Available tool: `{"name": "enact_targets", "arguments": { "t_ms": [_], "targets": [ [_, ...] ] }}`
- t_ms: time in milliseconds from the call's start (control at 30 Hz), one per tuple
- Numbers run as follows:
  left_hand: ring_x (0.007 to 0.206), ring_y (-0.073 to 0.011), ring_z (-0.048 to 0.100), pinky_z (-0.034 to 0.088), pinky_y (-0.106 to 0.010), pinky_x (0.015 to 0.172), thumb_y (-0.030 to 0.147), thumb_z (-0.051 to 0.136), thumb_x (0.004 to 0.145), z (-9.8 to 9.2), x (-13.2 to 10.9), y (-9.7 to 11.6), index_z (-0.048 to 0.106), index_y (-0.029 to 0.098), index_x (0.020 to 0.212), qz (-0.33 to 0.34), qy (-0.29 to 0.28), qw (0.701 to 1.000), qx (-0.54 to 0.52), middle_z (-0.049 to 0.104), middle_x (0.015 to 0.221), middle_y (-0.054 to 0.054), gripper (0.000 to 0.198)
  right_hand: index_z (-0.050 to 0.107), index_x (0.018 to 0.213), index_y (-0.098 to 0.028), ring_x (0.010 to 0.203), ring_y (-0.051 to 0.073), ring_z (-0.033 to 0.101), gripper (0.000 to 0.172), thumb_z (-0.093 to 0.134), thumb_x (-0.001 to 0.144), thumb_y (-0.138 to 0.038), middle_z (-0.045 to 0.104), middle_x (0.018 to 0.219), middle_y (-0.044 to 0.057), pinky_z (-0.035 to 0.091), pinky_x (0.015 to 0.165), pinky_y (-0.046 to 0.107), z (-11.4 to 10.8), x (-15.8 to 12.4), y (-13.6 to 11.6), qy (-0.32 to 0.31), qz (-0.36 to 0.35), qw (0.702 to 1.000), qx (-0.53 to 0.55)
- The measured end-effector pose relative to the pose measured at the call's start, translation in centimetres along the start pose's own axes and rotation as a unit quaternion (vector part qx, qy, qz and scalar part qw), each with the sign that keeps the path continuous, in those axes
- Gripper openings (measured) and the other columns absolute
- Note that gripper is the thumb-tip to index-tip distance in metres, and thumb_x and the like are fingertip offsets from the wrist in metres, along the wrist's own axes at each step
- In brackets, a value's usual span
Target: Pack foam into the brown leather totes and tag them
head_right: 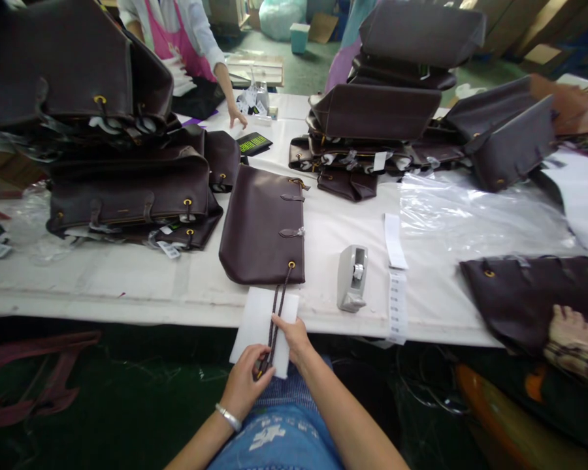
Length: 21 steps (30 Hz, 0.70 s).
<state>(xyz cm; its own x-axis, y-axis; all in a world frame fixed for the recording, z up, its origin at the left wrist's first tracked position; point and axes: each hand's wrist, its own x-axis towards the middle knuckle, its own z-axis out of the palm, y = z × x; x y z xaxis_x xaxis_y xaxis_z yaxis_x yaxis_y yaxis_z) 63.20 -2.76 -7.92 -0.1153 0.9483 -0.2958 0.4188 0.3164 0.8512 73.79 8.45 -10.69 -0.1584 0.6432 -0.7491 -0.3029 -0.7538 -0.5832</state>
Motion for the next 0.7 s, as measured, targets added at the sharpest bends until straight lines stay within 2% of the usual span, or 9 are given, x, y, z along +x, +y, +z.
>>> {"name": "enact_targets", "arguments": {
  "t_ms": [100,233,300,400,433,467,533,600,700],
  "targets": [
    [0.099,-0.0240,0.061,0.054,-0.035,0.080,0.031,0.063,0.079,-1.1,0.5,-0.3,0.063,0.022,0.106,-0.014,0.002,1.000,-0.014,0.063,0.109,-0.009,0.029,0.066,0.089,-0.011,0.068,0.022,0.067,0.035,0.082,0.061,-0.024,0.073,0.076,0.007,0.055,0.063,0.031,-0.1,0.1,-0.3,0.007,0.002,1.000,-0.007],
    [0.123,-0.0276,0.050,0.045,-0.041,0.100,0.043,0.064,0.078,-4.3,3.4,-1.0,0.054,0.021,0.123,-0.096,0.161,0.981,-0.045,0.054,0.132,-0.012,0.050,0.065,0.096,-0.011,0.073,0.025,0.069,0.038,0.080,0.065,-0.024,0.073,0.084,0.011,0.057,0.069,0.037,-0.6,0.0,-1.1,-0.040,0.049,0.998,-0.008],
    [0.120,-0.0291,0.054,0.046,-0.043,0.099,0.049,0.065,0.077,-5.7,5.1,-1.4,0.051,0.017,0.125,-0.205,0.065,0.956,-0.200,0.056,0.131,-0.015,0.060,0.064,0.099,-0.011,0.073,0.026,0.069,0.039,0.079,0.067,-0.026,0.073,0.086,0.012,0.057,0.070,0.040,-0.8,-0.2,-1.6,-0.073,0.084,0.994,-0.011],
    [0.109,-0.0317,0.062,0.049,-0.045,0.095,0.052,0.064,0.076,-5.9,6.5,-1.6,0.057,0.008,0.116,-0.321,-0.214,0.812,-0.438,0.065,0.117,-0.021,0.060,0.064,0.098,-0.011,0.069,0.026,0.069,0.038,0.079,0.067,-0.030,0.073,0.083,0.013,0.057,0.068,0.042,-1.2,0.0,-1.8,-0.094,0.088,0.991,-0.033],
    [0.107,-0.0325,0.063,0.048,-0.045,0.095,0.050,0.065,0.075,-5.2,6.6,-1.6,0.058,0.006,0.115,-0.328,-0.266,0.774,-0.472,0.065,0.115,-0.022,0.060,0.065,0.095,-0.011,0.069,0.026,0.068,0.038,0.079,0.065,-0.029,0.073,0.082,0.012,0.057,0.067,0.041,-1.4,0.2,-1.7,-0.083,0.066,0.993,-0.051],
    [0.106,-0.0328,0.064,0.048,-0.045,0.096,0.048,0.066,0.074,-4.3,6.6,-1.4,0.058,0.005,0.115,-0.326,-0.284,0.762,-0.482,0.066,0.115,-0.022,0.060,0.066,0.092,-0.011,0.069,0.026,0.068,0.036,0.080,0.064,-0.028,0.073,0.081,0.012,0.057,0.067,0.040,-1.4,0.4,-1.5,-0.064,0.035,0.995,-0.070],
    [0.105,-0.0320,0.064,0.047,-0.043,0.096,0.041,0.068,0.073,-1.7,6.3,-1.0,0.057,0.006,0.118,-0.301,-0.221,0.824,-0.427,0.066,0.115,-0.021,0.058,0.067,0.084,-0.012,0.073,0.026,0.068,0.029,0.080,0.060,-0.022,0.073,0.079,0.009,0.056,0.069,0.037,-1.4,1.0,-0.7,-0.006,-0.029,0.995,-0.097],
    [0.110,-0.0312,0.062,0.045,-0.041,0.098,0.036,0.067,0.074,1.2,6.0,-0.5,0.052,0.010,0.125,-0.271,-0.095,0.906,-0.312,0.065,0.119,-0.019,0.060,0.066,0.078,-0.016,0.081,0.026,0.067,0.022,0.077,0.059,-0.017,0.072,0.077,0.006,0.054,0.073,0.032,-1.1,1.6,0.4,0.051,-0.075,0.991,-0.102],
    [0.113,-0.0305,0.060,0.044,-0.038,0.096,0.034,0.060,0.080,4.3,5.6,-0.3,0.040,0.017,0.137,-0.258,0.017,0.953,-0.155,0.066,0.119,-0.015,0.063,0.064,0.079,-0.021,0.095,0.025,0.064,0.020,0.071,0.062,-0.015,0.072,0.080,0.003,0.052,0.079,0.028,0.0,2.1,2.0,0.096,-0.109,0.985,-0.091]
  ]
}}
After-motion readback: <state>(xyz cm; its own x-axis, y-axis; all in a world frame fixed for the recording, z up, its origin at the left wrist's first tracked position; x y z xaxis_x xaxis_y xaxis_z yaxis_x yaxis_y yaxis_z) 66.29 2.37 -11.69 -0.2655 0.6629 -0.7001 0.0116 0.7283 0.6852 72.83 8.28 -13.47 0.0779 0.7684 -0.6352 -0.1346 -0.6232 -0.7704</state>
